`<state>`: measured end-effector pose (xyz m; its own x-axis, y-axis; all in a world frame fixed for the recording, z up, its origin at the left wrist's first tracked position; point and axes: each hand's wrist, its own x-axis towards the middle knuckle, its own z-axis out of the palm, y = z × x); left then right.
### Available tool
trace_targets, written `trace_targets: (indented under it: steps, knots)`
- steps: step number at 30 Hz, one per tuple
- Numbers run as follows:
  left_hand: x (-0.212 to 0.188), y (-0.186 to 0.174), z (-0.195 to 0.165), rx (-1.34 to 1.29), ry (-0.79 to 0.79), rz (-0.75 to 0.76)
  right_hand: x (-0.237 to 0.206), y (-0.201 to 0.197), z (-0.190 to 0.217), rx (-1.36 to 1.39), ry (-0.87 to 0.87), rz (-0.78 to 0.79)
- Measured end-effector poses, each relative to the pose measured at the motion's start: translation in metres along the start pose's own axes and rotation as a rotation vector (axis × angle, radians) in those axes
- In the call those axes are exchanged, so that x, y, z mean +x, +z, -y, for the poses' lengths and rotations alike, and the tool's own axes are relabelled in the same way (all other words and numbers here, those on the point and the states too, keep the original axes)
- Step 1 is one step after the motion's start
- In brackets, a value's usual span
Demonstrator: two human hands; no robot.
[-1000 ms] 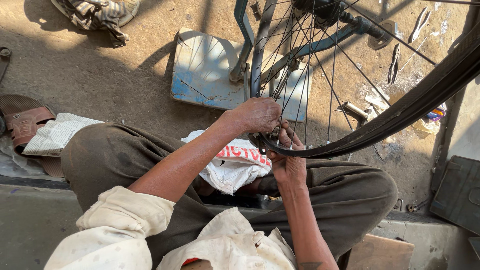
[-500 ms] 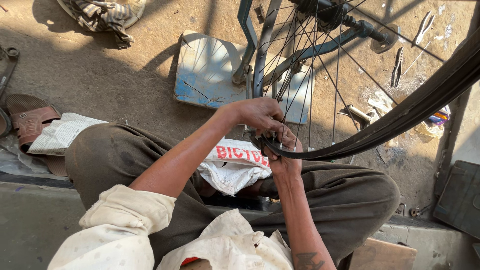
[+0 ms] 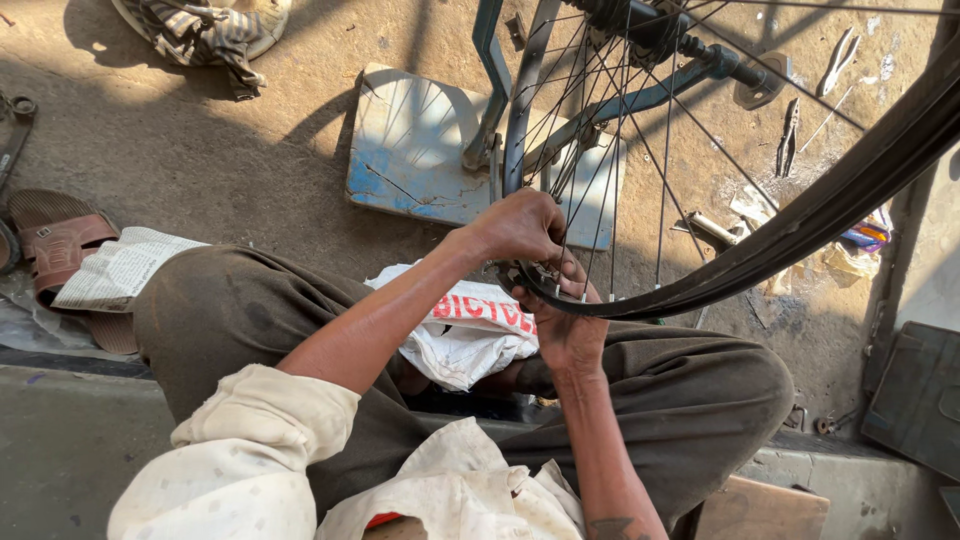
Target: The person sits on the ground at a bicycle repair shop working on a bicycle wheel held in a repair stand. They fit a small hub component onto the wheel by hand, spin the wheel, and repeatedly manipulate parts at the hub and rim, at one point picking up a small metal part from the ground.
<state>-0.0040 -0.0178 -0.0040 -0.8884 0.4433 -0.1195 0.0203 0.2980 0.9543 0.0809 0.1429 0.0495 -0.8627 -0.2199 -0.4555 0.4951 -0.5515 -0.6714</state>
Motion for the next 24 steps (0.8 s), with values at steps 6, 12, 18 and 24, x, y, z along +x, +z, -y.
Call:
trace_targets:
  steps: [6, 12, 18, 24]
  knots:
    - [0.001, 0.007, 0.001, 0.238, -0.027, -0.111, 0.001, -0.012, 0.021, -0.506, -0.071, 0.038]
    - [0.002, 0.023, -0.001, 0.217, -0.019, -0.213, 0.023, -0.019, 0.039, -0.953, -0.137, 0.117]
    - [0.003, 0.029, 0.002, 0.180, -0.053, -0.230, 0.043, -0.024, 0.045, -1.172, -0.119, 0.238]
    - [0.012, 0.001, 0.008, -0.002, -0.027, -0.053, 0.050, -0.026, 0.044, -1.179, -0.117, 0.242]
